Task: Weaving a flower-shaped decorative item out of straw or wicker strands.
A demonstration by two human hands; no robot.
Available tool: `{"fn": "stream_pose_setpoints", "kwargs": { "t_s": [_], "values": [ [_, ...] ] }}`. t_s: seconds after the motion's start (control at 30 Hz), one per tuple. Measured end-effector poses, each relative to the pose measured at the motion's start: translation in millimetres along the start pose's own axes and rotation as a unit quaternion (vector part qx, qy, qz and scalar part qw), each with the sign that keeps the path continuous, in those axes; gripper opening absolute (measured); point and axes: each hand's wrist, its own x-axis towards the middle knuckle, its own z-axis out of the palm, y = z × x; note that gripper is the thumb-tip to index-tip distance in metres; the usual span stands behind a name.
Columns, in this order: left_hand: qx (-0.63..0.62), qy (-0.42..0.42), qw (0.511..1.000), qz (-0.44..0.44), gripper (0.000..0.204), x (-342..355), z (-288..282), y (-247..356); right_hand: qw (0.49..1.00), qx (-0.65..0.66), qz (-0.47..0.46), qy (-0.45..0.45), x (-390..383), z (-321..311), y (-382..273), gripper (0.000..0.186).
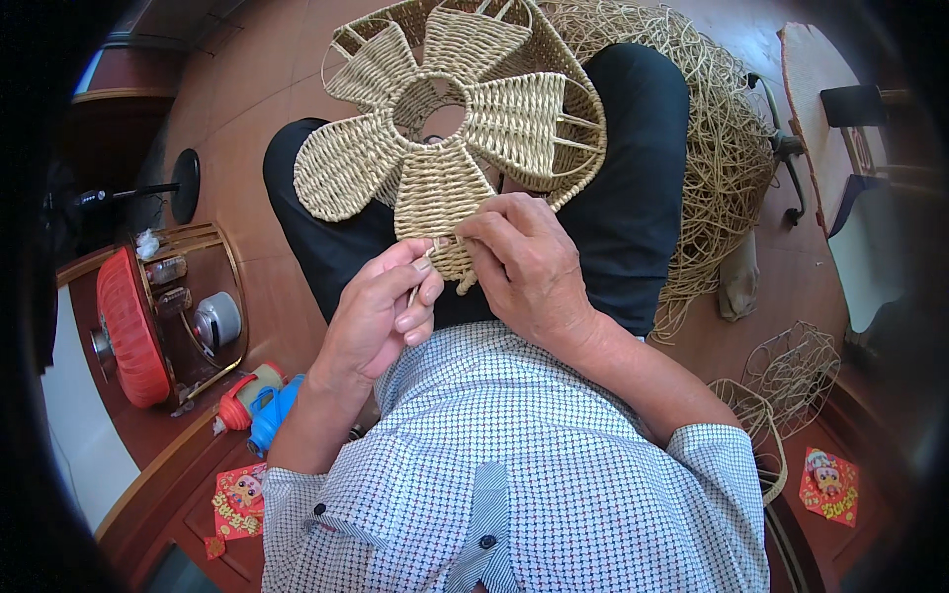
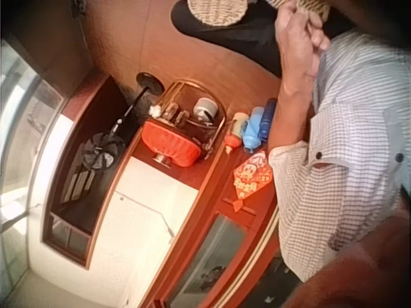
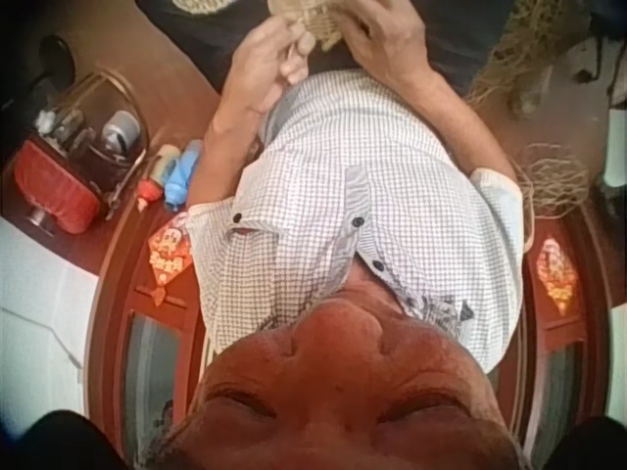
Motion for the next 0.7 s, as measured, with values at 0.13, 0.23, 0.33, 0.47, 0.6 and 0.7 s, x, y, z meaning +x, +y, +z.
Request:
{"fn": "stream_pose_setpoints", "kwargs": {
  "t_s": [0.13, 0.23, 0.33, 0.47, 0.6, 0.7],
  "values": [
    [0.027, -0.01, 1.0, 0.006, 0.035, 1.3, -0.7, -0.2, 0.998, -0.031, 0.002, -0.046, 5.8, 0.4, -5.8, 0.014],
    [0.037, -0.001, 0.999, 0.006, 0.029, 1.6, -0.4, -0.2, 0.997, -0.043, 0.012, -0.059, 9.5, 3.9, -6.0, 0.012],
    [0.057, 0.004, 0.998, 0.007, 0.038, 1.7, -3.8, 2.5, 0.995, -0.052, 0.018, -0.081, 12.1, 4.2, -6.5, 0.01],
    [0.251, -0.017, 0.966, 0.058, 0.044, -5.8, -21.6, 17.0, 0.994, -0.063, -0.008, -0.084, 13.9, 4.1, -3.9, 0.012],
    [0.333, -0.009, 0.921, 0.201, 0.038, -10.3, -51.3, 44.2, 0.984, 0.106, 0.134, -0.047, 15.7, -9.0, -4.1, 0.009],
    [0.322, 0.021, 0.919, 0.225, 0.038, -6.9, -56.1, 46.5, 0.938, 0.287, 0.19, -0.04, 21.1, -19.4, -0.6, 0.012]
  ]
}}
